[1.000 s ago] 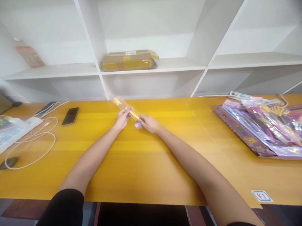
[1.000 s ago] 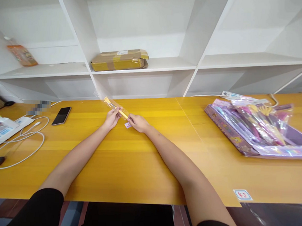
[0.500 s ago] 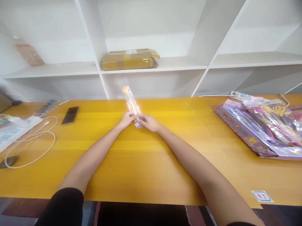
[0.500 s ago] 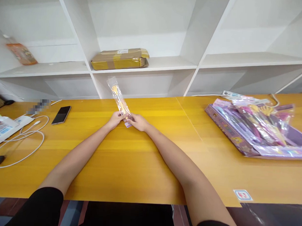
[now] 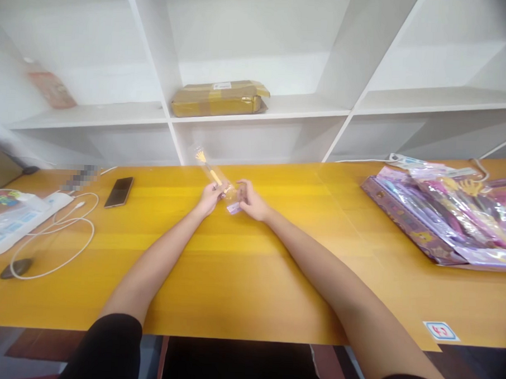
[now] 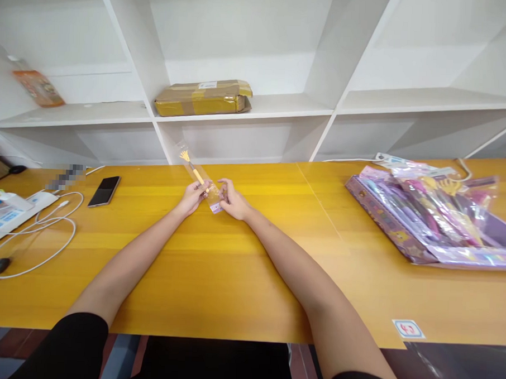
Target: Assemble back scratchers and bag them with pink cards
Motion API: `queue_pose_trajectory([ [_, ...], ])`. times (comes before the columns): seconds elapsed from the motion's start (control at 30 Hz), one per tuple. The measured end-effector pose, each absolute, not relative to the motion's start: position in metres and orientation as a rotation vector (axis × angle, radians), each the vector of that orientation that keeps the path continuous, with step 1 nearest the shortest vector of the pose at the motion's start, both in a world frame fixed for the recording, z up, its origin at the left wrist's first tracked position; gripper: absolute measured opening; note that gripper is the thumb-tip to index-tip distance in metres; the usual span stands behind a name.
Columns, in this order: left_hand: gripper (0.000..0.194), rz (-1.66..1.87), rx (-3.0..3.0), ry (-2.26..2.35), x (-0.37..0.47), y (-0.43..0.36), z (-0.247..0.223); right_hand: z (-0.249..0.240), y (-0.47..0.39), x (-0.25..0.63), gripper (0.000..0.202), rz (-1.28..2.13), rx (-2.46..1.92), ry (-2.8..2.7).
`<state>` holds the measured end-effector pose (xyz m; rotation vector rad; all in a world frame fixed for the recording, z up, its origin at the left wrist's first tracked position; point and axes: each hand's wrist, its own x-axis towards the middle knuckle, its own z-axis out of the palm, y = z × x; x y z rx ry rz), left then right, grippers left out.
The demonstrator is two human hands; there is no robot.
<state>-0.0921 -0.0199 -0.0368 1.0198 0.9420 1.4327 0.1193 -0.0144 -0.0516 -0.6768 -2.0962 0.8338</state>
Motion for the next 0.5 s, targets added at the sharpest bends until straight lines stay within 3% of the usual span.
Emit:
queue_pose_trajectory([
  [0.1,0.046,1.439,0.969,0.95,-0.092,-0.02,-0.033,-0.05,-0.017,0.119,0.064,0.727,-0.678,-2.143],
  [0.27,0.047,1.439,0.998,0.941,-0.092,-0.019,-0.035,-0.046,-0.021,0.115,0.016,0.427,-0.698,-2.143],
  [0.5,0.053,1.274,1.302,1.085,-0.089,-0.019,-0.045,-0.049,-0.022,0.11,0.021,0.259,-0.729,-2.029],
])
